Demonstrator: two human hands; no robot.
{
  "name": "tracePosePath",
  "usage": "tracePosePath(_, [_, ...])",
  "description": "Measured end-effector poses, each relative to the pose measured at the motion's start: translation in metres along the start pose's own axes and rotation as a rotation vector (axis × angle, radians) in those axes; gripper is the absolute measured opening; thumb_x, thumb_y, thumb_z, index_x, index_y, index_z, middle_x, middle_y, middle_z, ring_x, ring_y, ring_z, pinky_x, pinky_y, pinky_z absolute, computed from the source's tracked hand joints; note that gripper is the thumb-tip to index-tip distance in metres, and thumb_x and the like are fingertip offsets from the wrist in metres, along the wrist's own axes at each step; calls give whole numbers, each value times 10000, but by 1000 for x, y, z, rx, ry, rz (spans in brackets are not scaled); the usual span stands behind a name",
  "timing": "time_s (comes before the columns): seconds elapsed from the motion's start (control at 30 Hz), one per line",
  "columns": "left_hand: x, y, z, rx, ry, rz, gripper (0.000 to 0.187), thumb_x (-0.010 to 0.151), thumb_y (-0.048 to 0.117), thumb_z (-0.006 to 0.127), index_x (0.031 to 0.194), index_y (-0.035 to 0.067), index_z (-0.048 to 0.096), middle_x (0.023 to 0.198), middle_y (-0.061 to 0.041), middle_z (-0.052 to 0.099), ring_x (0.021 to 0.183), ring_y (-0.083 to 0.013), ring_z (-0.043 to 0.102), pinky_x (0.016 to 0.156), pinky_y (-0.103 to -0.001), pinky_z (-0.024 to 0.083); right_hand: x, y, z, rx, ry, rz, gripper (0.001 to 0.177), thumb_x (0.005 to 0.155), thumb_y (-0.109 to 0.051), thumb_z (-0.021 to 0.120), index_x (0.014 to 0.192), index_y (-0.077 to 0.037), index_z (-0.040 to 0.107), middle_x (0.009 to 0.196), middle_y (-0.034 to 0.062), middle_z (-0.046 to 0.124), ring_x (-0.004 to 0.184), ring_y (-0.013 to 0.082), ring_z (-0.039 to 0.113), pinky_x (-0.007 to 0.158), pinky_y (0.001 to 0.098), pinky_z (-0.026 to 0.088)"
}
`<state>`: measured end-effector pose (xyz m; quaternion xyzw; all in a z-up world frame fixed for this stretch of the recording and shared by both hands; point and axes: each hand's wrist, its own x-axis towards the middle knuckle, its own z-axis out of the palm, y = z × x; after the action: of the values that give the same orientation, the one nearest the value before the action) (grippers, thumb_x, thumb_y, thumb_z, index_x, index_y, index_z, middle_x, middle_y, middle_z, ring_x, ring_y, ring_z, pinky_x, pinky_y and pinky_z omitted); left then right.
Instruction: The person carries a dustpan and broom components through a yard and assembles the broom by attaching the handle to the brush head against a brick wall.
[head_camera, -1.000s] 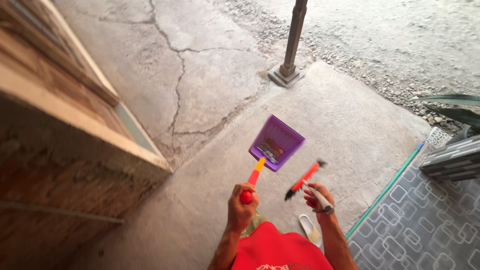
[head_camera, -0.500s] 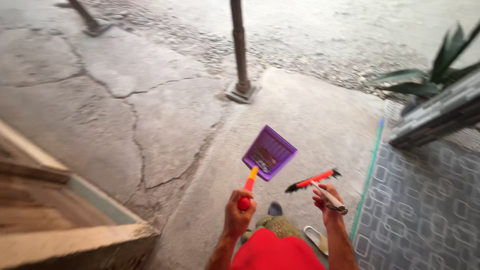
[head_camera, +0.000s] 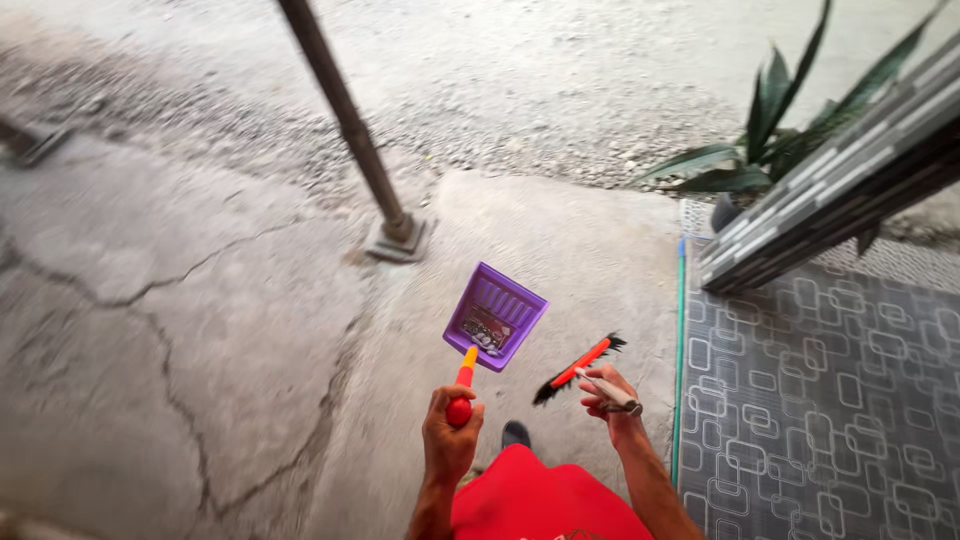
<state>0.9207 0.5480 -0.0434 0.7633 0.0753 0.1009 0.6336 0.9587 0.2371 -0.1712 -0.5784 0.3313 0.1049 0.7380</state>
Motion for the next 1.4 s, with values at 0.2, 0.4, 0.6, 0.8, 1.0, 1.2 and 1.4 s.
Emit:
tracePosePath(0.2, [103, 18, 63, -55, -147, -104, 221, 806, 7, 753, 965, 123, 651, 975, -45, 583, 839, -193, 611, 732, -337, 544, 54, -87, 10, 24, 44, -48, 610, 963, -591, 476, 1182, -59, 677, 1025, 164, 776, 671, 200, 693, 657, 353, 536])
tracePosePath(0.4, [217, 21, 119, -48, -265, 80, 226, 815, -17, 750, 985, 92, 649, 998, -57, 609, 886, -184, 615, 806, -323, 526, 128, -139, 18, 130, 86, -100, 583, 975, -553, 480, 1187, -45, 672, 1028, 160, 783, 670, 196, 704, 628, 348, 540])
tracePosePath(0.6, [345, 18, 172, -157, -393, -48, 196, 827, 23, 754, 980, 89, 650, 972, -55, 564, 807, -174, 578, 708, -324, 521, 222, -202, 48, 135, 191, -92, 564, 992, -545, 458, 1197, -68, 678, 1024, 135, 772, 666, 182, 703, 619, 333, 532])
tracePosePath(0.8, [480, 22, 223, 23, -485, 119, 228, 840, 35, 780, 1017, 85, 646, 955, -51, 623, 836, -176, 619, 768, -299, 522, 307, -269, 67, 89, 240, -351, 442, 943, -344, 592, 1288, -68, 589, 1099, 122, 754, 626, 175, 692, 595, 306, 530])
tracePosePath(1.0, [582, 36, 288, -57, -527, 188, 259, 840, 27, 764, 1055, 96, 637, 987, -65, 621, 858, -185, 615, 765, -300, 524, 377, -356, 68, 1, 315, -448, 445, 934, -277, 621, 1336, -96, 558, 1000, 122, 701, 651, 184, 718, 583, 309, 524])
tracePosePath(1.2, [670, 32, 373, -22, -505, 241, 274, 839, 23, 771, 1062, 84, 625, 1007, -69, 646, 902, -191, 645, 808, -302, 524, 458, -457, 42, -879, 704, -538, 253, 962, -350, 754, 1058, -118, 782, 911, 104, 755, 827, 228, 712, 727, 394, 551])
tracePosePath(1.4, [745, 40, 473, -65, -460, 247, 259, 850, 4, 758, 1065, 79, 633, 993, -78, 673, 927, -174, 640, 840, -300, 525, 575, -537, 16, -662, 584, -518, 200, 849, -279, 790, 976, -128, 760, 966, 79, 735, 818, 220, 750, 721, 374, 578])
